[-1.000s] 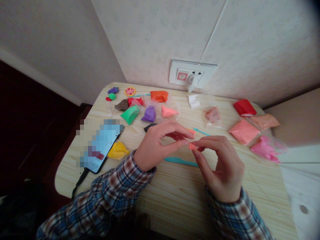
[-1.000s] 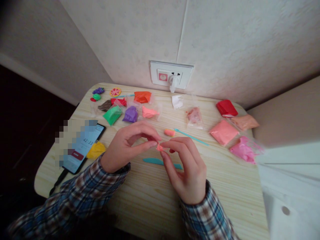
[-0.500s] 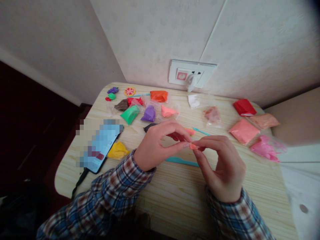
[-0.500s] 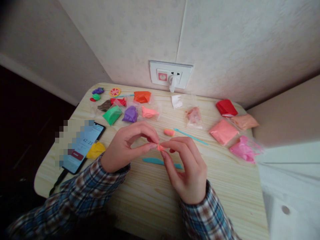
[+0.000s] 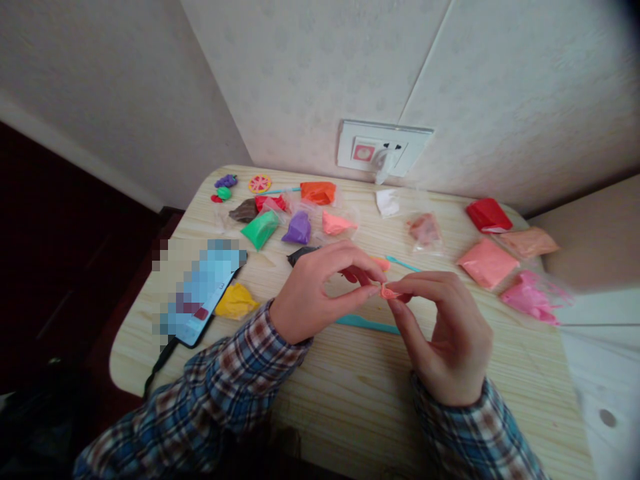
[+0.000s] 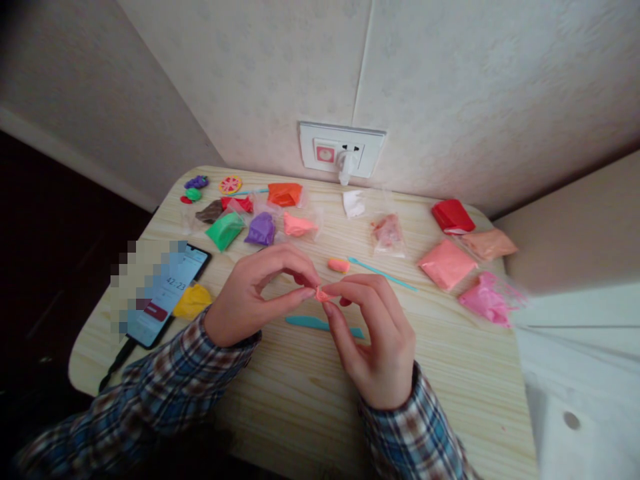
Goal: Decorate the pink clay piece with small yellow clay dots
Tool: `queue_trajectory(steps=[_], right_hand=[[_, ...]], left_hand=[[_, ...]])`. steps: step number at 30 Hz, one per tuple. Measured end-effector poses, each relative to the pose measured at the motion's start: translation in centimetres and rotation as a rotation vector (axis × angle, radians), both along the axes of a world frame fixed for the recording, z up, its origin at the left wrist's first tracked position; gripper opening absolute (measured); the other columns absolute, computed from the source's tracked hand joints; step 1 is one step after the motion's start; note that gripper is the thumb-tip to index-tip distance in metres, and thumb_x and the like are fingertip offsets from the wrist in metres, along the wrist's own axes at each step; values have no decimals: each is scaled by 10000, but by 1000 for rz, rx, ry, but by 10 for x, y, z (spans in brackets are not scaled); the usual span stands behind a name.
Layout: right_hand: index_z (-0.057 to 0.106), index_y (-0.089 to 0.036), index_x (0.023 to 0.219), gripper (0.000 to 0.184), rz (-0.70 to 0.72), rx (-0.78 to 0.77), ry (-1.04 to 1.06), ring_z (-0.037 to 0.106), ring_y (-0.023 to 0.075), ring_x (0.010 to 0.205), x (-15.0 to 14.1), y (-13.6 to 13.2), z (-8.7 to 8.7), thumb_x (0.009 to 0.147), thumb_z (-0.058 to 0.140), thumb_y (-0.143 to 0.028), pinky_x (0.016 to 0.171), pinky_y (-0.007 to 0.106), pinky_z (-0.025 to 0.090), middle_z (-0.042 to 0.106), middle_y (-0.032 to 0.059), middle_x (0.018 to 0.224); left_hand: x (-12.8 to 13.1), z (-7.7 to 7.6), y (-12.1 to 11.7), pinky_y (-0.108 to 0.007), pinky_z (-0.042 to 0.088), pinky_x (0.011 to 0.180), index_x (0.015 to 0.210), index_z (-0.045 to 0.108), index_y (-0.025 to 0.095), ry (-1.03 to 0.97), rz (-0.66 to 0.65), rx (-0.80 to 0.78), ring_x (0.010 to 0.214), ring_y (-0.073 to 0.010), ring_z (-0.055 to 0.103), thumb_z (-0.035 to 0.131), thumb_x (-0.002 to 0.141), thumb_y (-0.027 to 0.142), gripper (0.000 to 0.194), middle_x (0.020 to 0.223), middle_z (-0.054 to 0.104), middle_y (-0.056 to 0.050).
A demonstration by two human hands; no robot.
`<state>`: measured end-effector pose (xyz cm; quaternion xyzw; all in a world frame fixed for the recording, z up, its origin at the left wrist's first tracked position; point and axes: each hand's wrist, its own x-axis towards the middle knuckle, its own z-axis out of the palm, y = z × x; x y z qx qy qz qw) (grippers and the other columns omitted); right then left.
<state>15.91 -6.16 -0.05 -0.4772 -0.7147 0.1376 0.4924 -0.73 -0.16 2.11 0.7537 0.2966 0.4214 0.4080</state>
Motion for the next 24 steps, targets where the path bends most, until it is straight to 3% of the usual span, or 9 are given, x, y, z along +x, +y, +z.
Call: queue_trajectory(steps=[24], right_hand=[[602, -198, 946, 153, -67, -6, -9, 576, 153, 750, 0, 0, 1, 835, 612, -93, 683, 331, 467, 631, 20, 851]], left_hand=[[2, 1, -4, -226, 539, 707, 815, 675, 135, 21, 6, -15, 723, -107, 654, 683, 760, 63, 91, 868, 742, -46]])
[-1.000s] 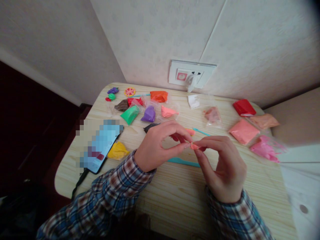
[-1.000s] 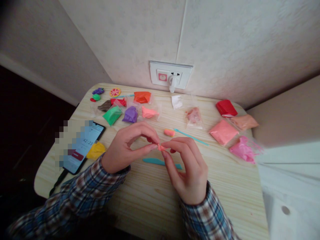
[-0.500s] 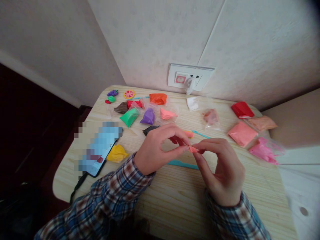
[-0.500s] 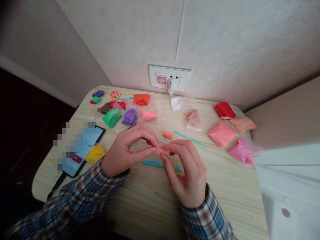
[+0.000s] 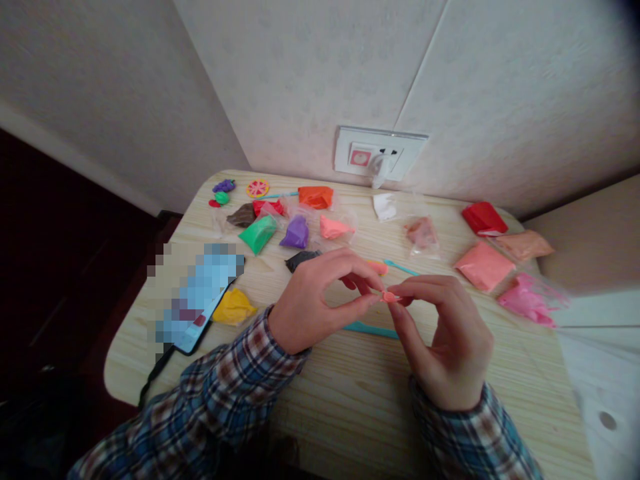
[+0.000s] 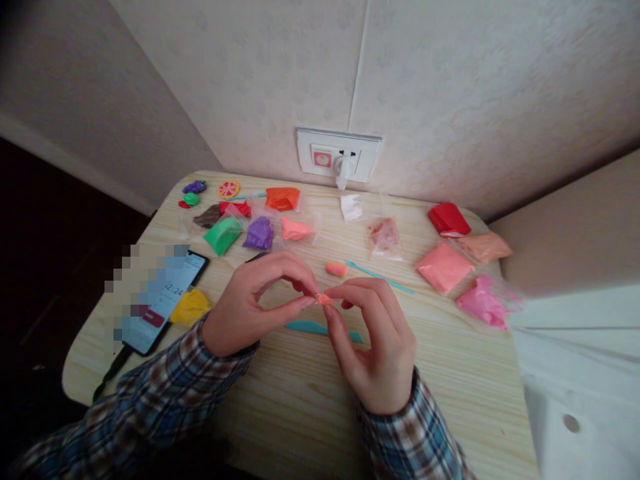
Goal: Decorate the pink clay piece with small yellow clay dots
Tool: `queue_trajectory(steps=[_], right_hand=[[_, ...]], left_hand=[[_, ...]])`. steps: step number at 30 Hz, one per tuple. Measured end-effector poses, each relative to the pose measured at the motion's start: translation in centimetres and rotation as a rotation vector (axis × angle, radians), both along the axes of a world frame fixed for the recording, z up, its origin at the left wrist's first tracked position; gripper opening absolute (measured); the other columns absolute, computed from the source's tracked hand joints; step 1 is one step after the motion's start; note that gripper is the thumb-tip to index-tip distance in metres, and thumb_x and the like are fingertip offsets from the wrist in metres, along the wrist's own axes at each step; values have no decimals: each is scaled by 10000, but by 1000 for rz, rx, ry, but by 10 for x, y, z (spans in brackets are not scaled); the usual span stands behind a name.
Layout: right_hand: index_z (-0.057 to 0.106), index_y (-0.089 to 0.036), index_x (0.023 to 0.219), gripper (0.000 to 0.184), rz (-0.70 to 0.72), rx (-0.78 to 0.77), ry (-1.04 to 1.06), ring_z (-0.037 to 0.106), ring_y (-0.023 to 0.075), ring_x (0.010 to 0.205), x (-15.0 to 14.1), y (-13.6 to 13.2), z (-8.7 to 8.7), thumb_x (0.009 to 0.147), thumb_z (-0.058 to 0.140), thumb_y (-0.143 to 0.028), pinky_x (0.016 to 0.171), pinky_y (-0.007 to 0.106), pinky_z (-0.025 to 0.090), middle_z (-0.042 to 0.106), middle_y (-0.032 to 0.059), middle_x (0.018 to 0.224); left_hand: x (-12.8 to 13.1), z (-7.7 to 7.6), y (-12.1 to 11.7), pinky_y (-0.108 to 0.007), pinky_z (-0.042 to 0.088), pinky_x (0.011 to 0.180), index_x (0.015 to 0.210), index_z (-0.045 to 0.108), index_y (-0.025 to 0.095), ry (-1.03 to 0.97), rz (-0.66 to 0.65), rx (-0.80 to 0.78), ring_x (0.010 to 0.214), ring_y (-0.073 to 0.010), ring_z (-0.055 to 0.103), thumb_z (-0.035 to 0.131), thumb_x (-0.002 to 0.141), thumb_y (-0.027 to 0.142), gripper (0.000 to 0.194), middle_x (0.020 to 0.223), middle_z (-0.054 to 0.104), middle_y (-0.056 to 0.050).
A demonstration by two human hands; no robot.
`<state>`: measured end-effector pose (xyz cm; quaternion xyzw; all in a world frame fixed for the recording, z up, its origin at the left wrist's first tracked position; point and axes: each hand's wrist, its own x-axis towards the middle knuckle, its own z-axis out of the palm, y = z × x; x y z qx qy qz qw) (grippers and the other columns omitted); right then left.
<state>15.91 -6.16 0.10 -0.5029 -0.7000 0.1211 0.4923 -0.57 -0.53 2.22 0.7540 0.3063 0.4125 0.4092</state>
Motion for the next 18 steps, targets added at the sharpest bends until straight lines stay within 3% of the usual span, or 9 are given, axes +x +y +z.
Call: queue_trajectory(steps=[18], right_hand=[[605, -202, 954, 170, -5, 13, -11, 581, 160, 749, 2, -1, 0, 827, 621, -90, 674, 335, 472, 633, 23, 855]], left_hand=[[-1, -1, 1, -232, 531, 738, 820, 682, 123, 5, -19, -11, 745, -111, 649, 665, 760, 29, 112, 849, 736, -52]])
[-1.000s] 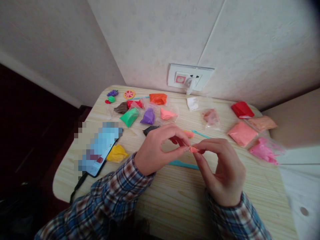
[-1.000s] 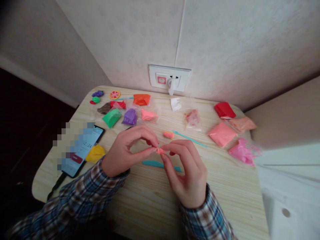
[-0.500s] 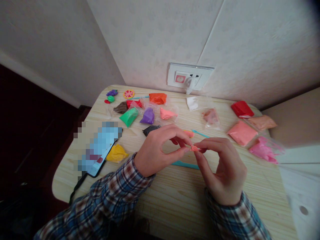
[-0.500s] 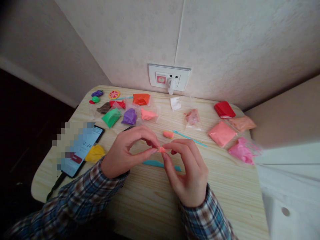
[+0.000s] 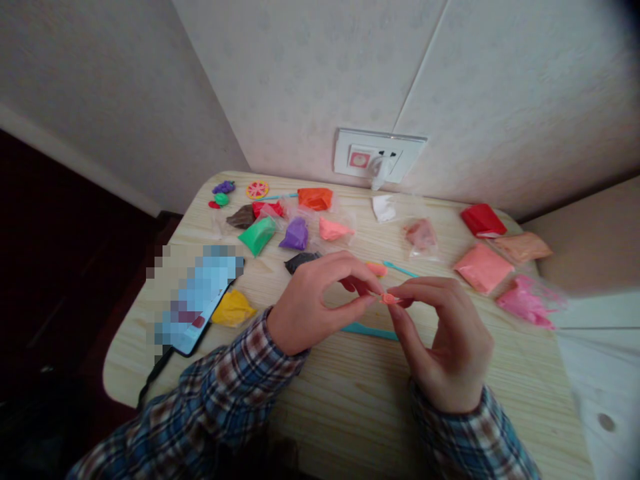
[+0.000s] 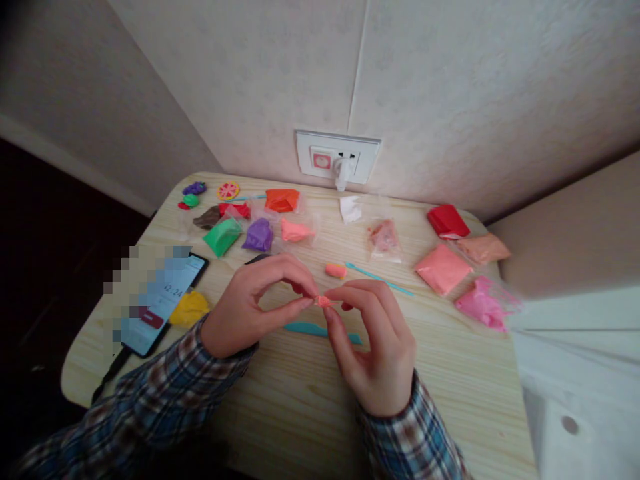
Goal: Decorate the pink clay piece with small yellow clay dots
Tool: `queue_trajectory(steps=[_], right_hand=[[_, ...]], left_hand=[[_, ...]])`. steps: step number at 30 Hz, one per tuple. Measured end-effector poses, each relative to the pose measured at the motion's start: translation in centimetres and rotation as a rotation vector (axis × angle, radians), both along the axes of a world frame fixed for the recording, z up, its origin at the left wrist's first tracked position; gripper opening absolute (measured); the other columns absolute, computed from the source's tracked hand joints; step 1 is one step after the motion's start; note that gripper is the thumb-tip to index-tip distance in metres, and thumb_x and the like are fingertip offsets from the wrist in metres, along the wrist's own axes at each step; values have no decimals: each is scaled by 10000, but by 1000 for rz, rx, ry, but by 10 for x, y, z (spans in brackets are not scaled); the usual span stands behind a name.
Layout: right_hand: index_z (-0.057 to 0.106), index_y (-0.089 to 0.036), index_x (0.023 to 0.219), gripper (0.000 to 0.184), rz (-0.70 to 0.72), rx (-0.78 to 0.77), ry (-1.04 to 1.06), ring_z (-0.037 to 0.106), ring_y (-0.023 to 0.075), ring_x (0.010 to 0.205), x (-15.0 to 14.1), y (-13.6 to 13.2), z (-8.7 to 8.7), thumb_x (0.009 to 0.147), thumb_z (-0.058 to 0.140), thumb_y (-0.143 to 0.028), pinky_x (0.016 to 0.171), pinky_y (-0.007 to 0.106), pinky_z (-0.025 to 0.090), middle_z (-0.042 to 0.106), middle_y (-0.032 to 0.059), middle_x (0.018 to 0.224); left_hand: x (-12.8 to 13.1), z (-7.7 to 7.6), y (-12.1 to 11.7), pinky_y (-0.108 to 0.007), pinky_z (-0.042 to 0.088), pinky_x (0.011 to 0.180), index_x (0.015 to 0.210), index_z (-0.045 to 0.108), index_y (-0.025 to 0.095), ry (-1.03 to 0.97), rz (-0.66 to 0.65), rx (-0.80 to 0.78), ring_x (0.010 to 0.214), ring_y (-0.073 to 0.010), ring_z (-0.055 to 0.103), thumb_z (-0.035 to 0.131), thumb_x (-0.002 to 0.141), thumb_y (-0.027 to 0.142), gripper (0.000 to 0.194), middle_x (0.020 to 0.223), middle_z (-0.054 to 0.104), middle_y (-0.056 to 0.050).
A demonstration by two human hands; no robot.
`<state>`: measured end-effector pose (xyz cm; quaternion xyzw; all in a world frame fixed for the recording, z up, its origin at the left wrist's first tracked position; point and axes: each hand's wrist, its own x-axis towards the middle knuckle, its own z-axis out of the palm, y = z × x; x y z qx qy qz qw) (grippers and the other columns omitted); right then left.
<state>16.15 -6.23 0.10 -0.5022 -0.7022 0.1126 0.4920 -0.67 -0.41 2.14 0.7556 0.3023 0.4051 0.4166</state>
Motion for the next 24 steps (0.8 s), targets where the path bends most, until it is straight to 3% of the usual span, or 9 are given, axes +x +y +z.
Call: queue_trajectory(steps=[13, 18, 24], right_hand=[[609, -219, 949, 159, -13, 7, 9, 589, 175, 728, -1, 1, -1, 825, 622, -120, 651, 350, 483, 643, 28, 838], [607, -214, 954, 160, -10, 4, 3, 585, 169, 740, -1, 1, -1, 830, 622, -113, 658, 345, 483, 638, 27, 845], [605, -209, 958, 161, -7, 12, -18, 588, 172, 741, 0, 0, 0, 827, 622, -117, 658, 346, 485, 638, 31, 846]], left_hand=[[0, 2, -2, -253, 547, 720, 833, 674, 142, 1, -6, -47, 720, -115, 656, 670, 761, 60, 108, 896, 740, -49], [0, 1, -2, -246, 554, 715, 885, 674, 108, -2, -24, -198, 711, -109, 662, 729, 750, 156, 154, 971, 734, -93], [0, -1, -1, -296, 559, 725, 776, 688, 136, -64, -81, -447, 748, -153, 668, 705, 761, 206, 74, 874, 733, -72]])
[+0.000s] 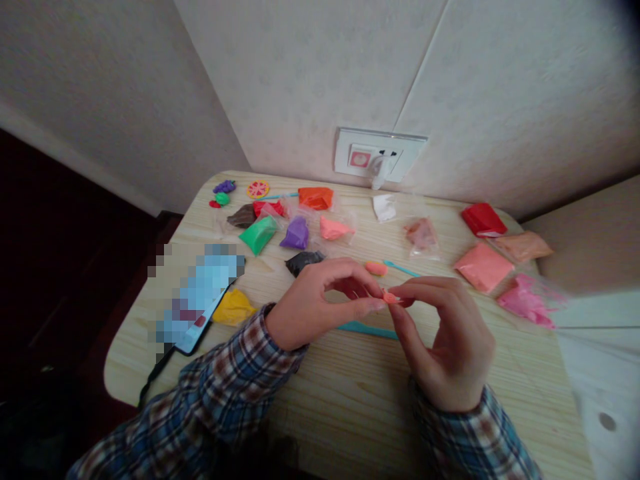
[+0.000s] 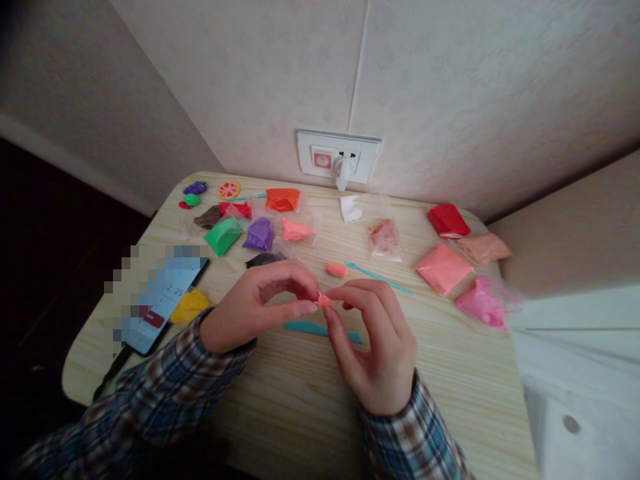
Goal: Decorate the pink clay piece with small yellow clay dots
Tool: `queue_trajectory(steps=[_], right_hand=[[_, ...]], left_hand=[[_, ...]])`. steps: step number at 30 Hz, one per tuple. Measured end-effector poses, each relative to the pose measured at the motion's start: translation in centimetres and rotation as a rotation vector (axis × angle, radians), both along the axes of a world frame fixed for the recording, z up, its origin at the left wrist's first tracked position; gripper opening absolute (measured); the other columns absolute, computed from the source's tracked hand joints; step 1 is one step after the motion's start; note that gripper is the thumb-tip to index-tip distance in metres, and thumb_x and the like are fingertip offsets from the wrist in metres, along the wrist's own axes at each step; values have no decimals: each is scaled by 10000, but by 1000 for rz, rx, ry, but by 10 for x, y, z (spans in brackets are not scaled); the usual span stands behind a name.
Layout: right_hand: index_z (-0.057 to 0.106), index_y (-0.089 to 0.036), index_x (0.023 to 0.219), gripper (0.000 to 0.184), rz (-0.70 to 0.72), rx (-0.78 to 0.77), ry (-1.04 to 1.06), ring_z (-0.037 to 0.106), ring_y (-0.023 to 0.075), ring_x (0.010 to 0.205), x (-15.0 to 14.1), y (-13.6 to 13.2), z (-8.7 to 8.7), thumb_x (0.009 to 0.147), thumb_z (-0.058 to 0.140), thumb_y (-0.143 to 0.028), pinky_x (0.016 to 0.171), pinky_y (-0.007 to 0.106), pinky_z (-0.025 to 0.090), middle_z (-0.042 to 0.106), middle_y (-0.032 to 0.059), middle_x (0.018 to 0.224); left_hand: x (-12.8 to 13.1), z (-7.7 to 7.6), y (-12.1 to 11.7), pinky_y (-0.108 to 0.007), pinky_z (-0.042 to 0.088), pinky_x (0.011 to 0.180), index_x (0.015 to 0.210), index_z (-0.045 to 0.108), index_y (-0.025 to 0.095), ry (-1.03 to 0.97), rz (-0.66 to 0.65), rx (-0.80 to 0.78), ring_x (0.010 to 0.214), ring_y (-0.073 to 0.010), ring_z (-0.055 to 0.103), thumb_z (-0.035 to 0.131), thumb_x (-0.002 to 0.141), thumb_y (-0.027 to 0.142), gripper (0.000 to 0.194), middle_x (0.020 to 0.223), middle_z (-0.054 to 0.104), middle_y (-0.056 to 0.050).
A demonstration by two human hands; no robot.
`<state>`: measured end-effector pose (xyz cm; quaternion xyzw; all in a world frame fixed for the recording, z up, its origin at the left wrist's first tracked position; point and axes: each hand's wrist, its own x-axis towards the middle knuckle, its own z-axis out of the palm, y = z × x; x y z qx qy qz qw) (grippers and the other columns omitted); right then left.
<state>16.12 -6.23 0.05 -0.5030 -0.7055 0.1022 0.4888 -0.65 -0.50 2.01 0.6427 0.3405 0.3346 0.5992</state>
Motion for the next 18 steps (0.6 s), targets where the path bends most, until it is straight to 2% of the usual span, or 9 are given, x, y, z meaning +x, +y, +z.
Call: queue_trajectory(steps=[4, 10, 18], right_hand=[[608, -217, 964, 166, 1, -5, -5, 600, 181, 740, 0, -1, -1, 824, 619, -130, 653, 355, 496, 644, 33, 850], [606, -216, 958, 165, -16, 40, -20, 598, 185, 746, 0, 0, -2, 821, 635, -128, 650, 356, 494, 639, 33, 837], [603, -205, 921, 167, 3, 60, -29, 593, 171, 751, 0, 0, -2, 814, 640, -82, 638, 336, 487, 638, 24, 824]], left_hand=[[1, -2, 1, -290, 556, 712, 758, 689, 144, -16, 12, -25, 736, -154, 661, 690, 762, 198, 54, 806, 731, -54], [0, -2, 1, -255, 558, 713, 750, 685, 148, -37, 35, -53, 722, -129, 664, 692, 762, 203, 56, 853, 742, -52], [0, -1, 1, -274, 550, 728, 743, 683, 142, -27, 32, -48, 723, -140, 652, 690, 755, 193, 53, 785, 724, -41]])
